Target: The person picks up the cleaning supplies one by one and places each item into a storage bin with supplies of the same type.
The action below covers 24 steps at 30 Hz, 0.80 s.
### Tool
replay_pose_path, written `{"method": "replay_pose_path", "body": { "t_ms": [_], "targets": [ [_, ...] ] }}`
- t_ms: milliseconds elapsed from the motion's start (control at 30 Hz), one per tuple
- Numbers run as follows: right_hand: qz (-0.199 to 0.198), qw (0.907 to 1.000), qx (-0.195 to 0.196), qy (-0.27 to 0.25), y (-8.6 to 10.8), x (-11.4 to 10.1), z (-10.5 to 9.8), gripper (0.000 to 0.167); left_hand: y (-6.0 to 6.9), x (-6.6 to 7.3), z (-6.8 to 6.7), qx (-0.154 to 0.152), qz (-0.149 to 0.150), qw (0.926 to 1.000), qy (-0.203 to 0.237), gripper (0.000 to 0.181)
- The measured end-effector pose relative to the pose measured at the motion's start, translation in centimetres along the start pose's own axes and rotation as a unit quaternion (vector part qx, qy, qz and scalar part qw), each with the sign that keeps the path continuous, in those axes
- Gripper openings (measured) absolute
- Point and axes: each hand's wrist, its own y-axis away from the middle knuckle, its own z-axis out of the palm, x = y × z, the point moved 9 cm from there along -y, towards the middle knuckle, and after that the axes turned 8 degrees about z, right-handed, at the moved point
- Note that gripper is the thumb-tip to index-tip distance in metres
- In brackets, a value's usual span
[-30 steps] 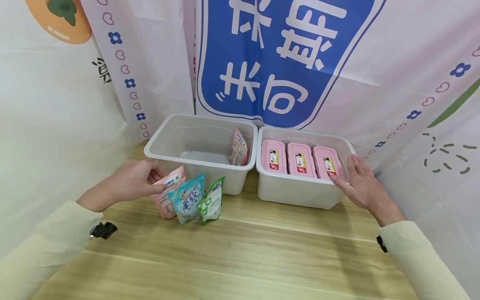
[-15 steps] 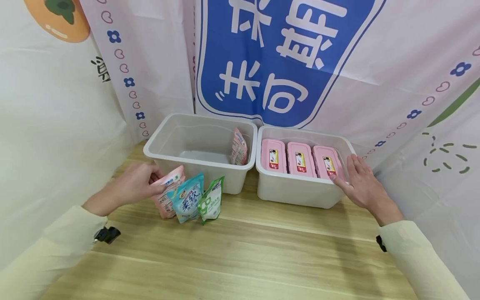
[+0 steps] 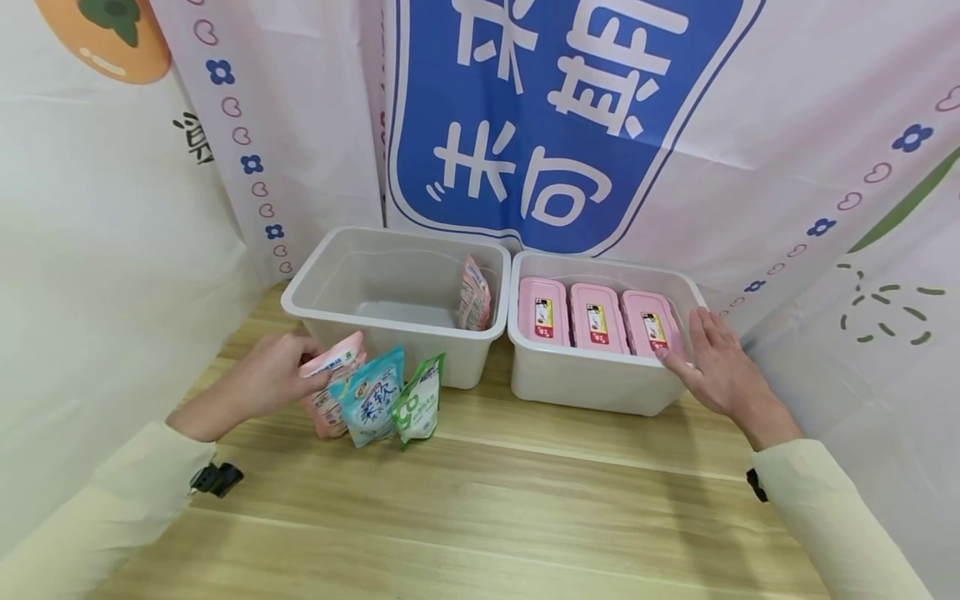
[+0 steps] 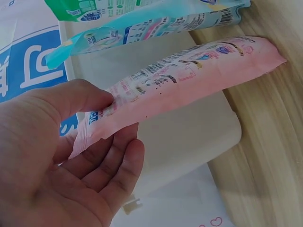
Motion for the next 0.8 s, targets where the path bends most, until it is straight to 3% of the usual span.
{"method": "replay_pose_path", "body": {
  "t_ms": [800],
  "targets": [
    [-0.005,1.0,-0.002,0.006,0.0,0.02,-0.03,0.101,0.04,0.77,-0.35,-0.008,0.013,0.9999,0.002,0.015]
  ]
}}
